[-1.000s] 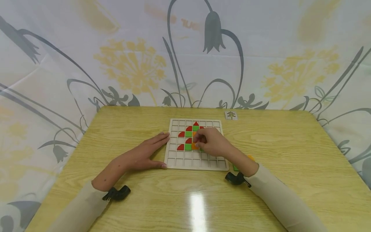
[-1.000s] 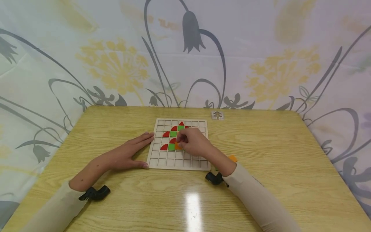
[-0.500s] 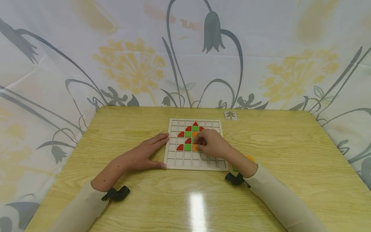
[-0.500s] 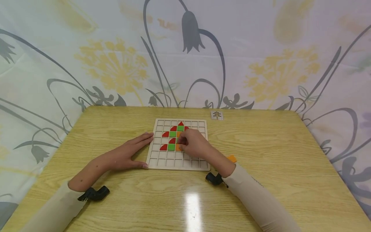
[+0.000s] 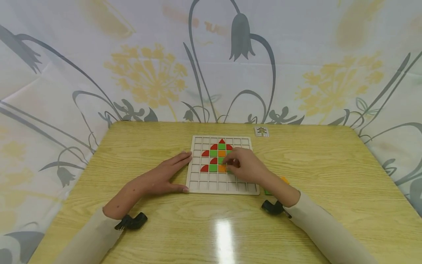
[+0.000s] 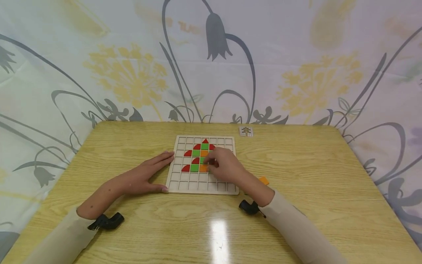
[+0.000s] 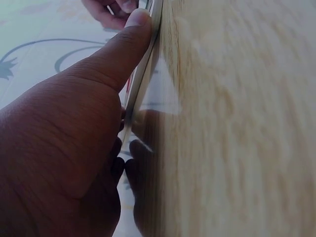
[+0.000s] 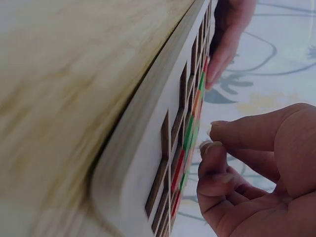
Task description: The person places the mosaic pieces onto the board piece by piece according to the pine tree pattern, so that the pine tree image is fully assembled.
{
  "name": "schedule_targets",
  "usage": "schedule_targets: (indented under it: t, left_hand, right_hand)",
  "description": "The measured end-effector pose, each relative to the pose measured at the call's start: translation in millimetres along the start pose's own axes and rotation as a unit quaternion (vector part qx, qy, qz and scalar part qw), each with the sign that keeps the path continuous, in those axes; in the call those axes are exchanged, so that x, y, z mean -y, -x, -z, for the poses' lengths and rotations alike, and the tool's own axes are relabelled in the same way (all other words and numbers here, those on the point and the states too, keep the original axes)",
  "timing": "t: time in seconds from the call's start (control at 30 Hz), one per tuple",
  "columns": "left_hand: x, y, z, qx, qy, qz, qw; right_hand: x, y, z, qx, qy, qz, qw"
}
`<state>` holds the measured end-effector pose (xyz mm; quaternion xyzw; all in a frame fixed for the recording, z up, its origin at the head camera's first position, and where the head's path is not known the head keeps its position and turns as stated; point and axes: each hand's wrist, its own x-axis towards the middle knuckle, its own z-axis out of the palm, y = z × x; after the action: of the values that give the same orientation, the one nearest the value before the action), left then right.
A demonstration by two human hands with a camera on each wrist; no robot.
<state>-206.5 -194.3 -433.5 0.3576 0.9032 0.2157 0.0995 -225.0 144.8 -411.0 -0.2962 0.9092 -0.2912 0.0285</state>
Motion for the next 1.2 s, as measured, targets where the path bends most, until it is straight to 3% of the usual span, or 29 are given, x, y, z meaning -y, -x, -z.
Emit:
schedule_targets:
  t: [0.63, 1.0, 1.2]
  left_hand:
    - [0.0, 2.0, -0.8, -0.001, 0.003, 0.003, 1.0000]
    - [0.0, 3.1, -0.7, -0.005, 0.009, 0.002, 0.9999]
    - [-0.3, 1.3, -0.2, -0.004, 0.004, -0.004, 1.0000]
  right_hand:
    - [-38.9, 87.1, 37.7, -0.072, 0.018, -0.029, 0.9968]
    - [-56.0, 119.5, 50.2, -0.117, 0.045, -0.037, 0.9914]
    - [-65.8, 127.1, 55.6, -0.110, 0.053, -0.045, 0.9915]
